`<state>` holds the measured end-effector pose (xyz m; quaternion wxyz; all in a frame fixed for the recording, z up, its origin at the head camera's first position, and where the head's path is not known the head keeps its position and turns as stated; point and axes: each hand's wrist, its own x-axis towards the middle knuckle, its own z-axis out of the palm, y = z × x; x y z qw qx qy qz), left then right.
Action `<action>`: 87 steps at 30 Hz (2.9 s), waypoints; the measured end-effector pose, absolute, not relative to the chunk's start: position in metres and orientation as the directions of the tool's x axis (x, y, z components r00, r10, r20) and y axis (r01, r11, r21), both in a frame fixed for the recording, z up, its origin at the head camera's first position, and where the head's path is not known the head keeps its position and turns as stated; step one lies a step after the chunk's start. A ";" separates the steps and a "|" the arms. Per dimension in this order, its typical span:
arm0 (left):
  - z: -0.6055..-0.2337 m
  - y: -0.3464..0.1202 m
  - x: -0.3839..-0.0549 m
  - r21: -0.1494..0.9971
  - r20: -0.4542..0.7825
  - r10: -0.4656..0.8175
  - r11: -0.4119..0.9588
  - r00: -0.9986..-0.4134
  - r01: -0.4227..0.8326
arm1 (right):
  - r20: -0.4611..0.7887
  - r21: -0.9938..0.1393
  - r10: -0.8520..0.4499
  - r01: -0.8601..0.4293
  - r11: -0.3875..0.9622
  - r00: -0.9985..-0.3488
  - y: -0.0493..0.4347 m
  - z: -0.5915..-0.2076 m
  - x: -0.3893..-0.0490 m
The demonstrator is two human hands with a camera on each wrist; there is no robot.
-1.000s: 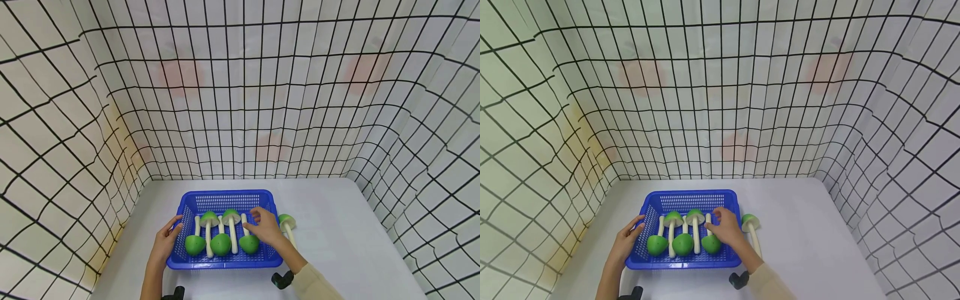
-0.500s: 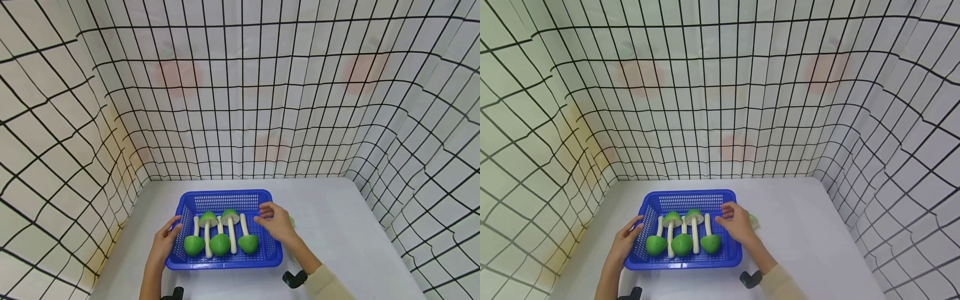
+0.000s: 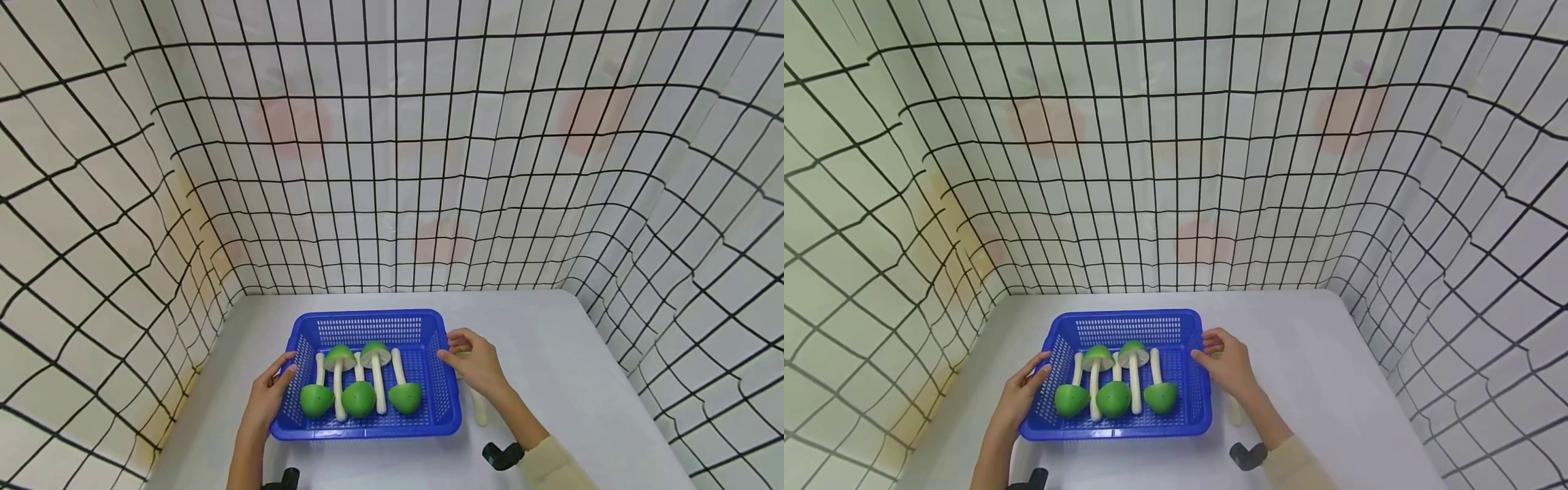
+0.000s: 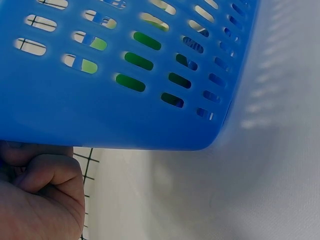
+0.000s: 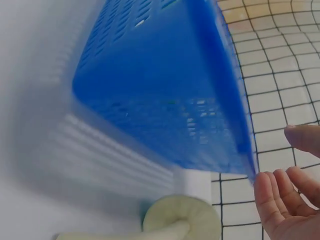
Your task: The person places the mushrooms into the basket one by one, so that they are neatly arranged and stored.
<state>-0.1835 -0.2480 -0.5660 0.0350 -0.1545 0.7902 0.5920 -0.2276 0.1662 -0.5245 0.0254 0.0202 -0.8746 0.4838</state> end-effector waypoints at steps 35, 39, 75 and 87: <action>-0.567 -0.249 -0.183 0.922 -0.235 -0.212 0.260 -0.949 -0.286 | -0.018 -0.755 0.092 0.074 0.652 -0.996 0.229 -0.595 -0.218; -0.567 -0.249 -0.184 0.925 -0.229 -0.210 0.258 -0.951 -0.280 | -0.035 -0.764 0.083 0.080 0.641 -0.996 0.228 -0.600 -0.216; -0.567 -0.248 -0.184 0.925 -0.235 -0.209 0.252 -0.949 -0.285 | -0.119 -0.795 0.037 0.117 0.595 -0.992 0.226 -0.607 -0.207; -0.566 -0.248 -0.183 0.928 -0.240 -0.206 0.240 -0.949 -0.286 | -0.060 -0.822 0.044 0.074 0.564 -0.997 0.239 -0.602 -0.209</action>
